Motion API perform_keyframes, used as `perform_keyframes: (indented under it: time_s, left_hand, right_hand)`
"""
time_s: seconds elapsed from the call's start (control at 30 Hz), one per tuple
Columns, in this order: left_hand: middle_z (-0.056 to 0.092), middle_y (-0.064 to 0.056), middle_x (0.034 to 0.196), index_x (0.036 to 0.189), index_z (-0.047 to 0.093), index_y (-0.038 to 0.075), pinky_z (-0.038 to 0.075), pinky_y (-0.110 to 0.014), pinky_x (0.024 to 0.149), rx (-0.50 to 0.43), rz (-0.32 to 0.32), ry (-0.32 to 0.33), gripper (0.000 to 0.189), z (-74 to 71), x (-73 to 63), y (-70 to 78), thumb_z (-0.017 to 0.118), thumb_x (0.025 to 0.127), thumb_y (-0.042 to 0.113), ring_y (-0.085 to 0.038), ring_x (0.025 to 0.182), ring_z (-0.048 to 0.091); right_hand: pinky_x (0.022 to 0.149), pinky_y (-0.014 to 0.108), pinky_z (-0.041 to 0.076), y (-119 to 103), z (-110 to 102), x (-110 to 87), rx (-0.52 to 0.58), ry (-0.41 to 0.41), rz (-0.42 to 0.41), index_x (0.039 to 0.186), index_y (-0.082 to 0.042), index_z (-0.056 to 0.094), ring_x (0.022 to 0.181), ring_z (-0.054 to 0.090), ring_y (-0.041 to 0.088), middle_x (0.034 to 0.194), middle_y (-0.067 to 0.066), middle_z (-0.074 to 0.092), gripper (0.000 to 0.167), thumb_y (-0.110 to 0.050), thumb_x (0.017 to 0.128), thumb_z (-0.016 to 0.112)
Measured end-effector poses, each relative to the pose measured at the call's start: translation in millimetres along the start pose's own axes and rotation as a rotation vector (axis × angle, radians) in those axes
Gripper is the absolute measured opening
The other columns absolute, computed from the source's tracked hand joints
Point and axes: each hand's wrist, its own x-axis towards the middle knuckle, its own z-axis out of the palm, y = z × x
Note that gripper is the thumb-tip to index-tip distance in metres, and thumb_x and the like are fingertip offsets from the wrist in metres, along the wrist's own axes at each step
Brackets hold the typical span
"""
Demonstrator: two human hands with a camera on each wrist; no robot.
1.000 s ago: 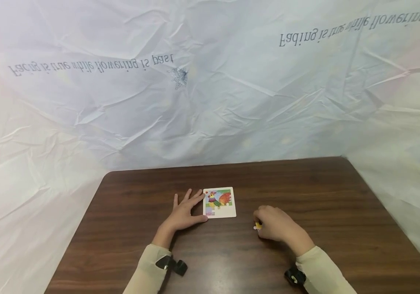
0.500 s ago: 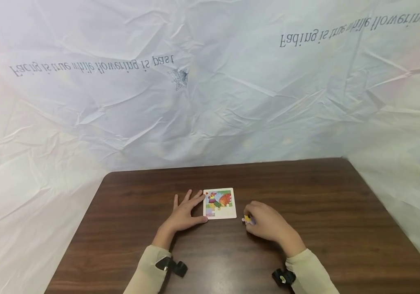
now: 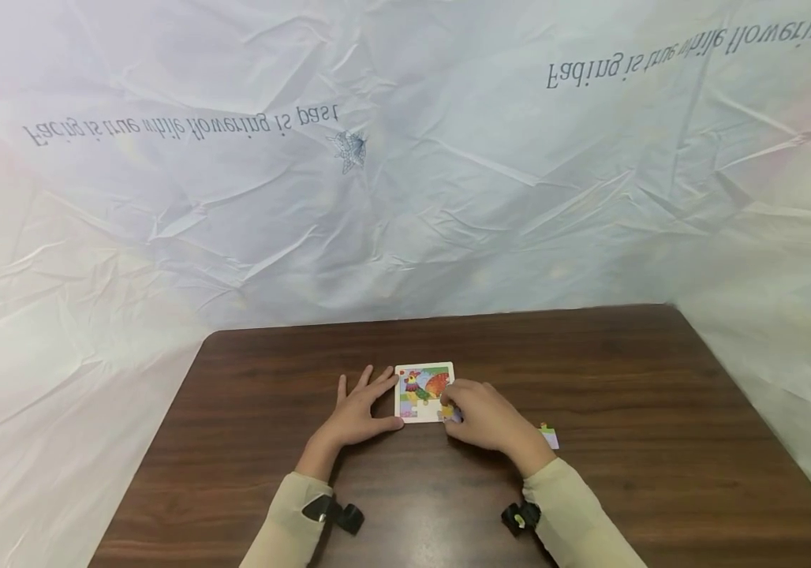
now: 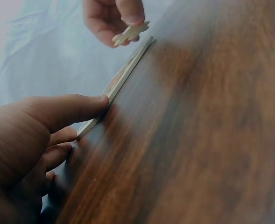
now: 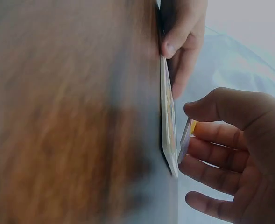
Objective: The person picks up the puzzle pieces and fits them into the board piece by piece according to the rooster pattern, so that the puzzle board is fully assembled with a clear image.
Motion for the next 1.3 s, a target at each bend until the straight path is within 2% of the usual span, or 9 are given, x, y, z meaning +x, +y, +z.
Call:
perform_keyframes:
  time_s: [0.17,0.27,0.4,0.67,0.73,1.03,1.3]
  left_hand:
    - [0.030,-0.001,0.172,0.164,0.044,0.020,-0.014,-0.070,0.122,0.006,-0.020,-0.006,0.085,-2.0,0.8,-0.5,0.079,0.093,0.050,-0.034,0.163,0.008]
    - [0.028,0.001,0.172,0.164,0.042,0.022,-0.016,-0.068,0.122,0.017,-0.033,-0.015,0.084,-3.2,1.7,-0.4,0.078,0.094,0.052,-0.033,0.163,0.007]
    - [0.028,0.001,0.172,0.164,0.042,0.022,-0.016,-0.068,0.122,0.015,-0.021,-0.008,0.084,-3.9,1.9,-0.2,0.077,0.094,0.053,-0.033,0.163,0.007]
    - [0.031,-0.006,0.172,0.163,0.044,0.016,-0.013,-0.074,0.120,0.006,-0.019,-0.018,0.085,-0.6,-14.2,-4.9,0.079,0.093,0.050,-0.040,0.162,0.011]
    - [0.032,-0.006,0.171,0.163,0.045,0.015,-0.013,-0.074,0.119,-0.001,-0.016,-0.009,0.085,-1.9,-15.5,-4.7,0.079,0.093,0.049,-0.040,0.161,0.011]
    - [0.030,-0.004,0.172,0.163,0.043,0.016,-0.013,-0.073,0.120,-0.003,0.011,-0.005,0.085,-2.3,-3.8,0.4,0.077,0.094,0.052,-0.038,0.162,0.010]
    - [0.029,-0.002,0.172,0.164,0.042,0.019,-0.014,-0.071,0.121,0.008,-0.008,-0.014,0.085,-1.6,-0.4,0.2,0.077,0.094,0.052,-0.035,0.163,0.008]
  right_hand:
    - [0.064,0.029,0.044,-2,3,15.2,0.005,-0.017,-0.029,0.104,-0.011,0.071,0.071,0.047,0.007,0.095,-0.003,0.063,0.014,-0.007,0.091,0.076]
    - [0.067,0.031,0.046,-4,4,22.7,0.001,-0.023,-0.042,0.110,-0.007,0.073,0.074,0.049,0.008,0.101,0.000,0.067,0.018,-0.007,0.092,0.076]
    - [0.069,0.033,0.048,-4,11,30.0,0.009,-0.016,-0.067,0.113,-0.005,0.073,0.078,0.051,0.010,0.105,0.003,0.068,0.021,-0.005,0.093,0.076]
    - [0.081,0.040,0.059,-8,33,34.9,0.014,-0.053,-0.084,0.109,-0.008,0.078,0.096,0.067,0.019,0.109,0.002,0.070,0.014,-0.007,0.095,0.076]
    - [0.081,0.040,0.059,-10,34,36.6,0.005,-0.051,-0.094,0.106,-0.008,0.079,0.095,0.067,0.019,0.106,0.002,0.070,0.012,-0.007,0.095,0.076]
    - [0.079,0.037,0.059,-8,27,37.7,-0.035,-0.046,-0.092,0.103,-0.008,0.082,0.093,0.066,0.019,0.101,0.000,0.069,0.008,-0.007,0.095,0.079]
    - [0.082,0.040,0.060,-10,26,35.4,-0.086,-0.032,-0.105,0.104,-0.008,0.082,0.097,0.066,0.022,0.103,0.002,0.068,0.009,-0.008,0.096,0.079]
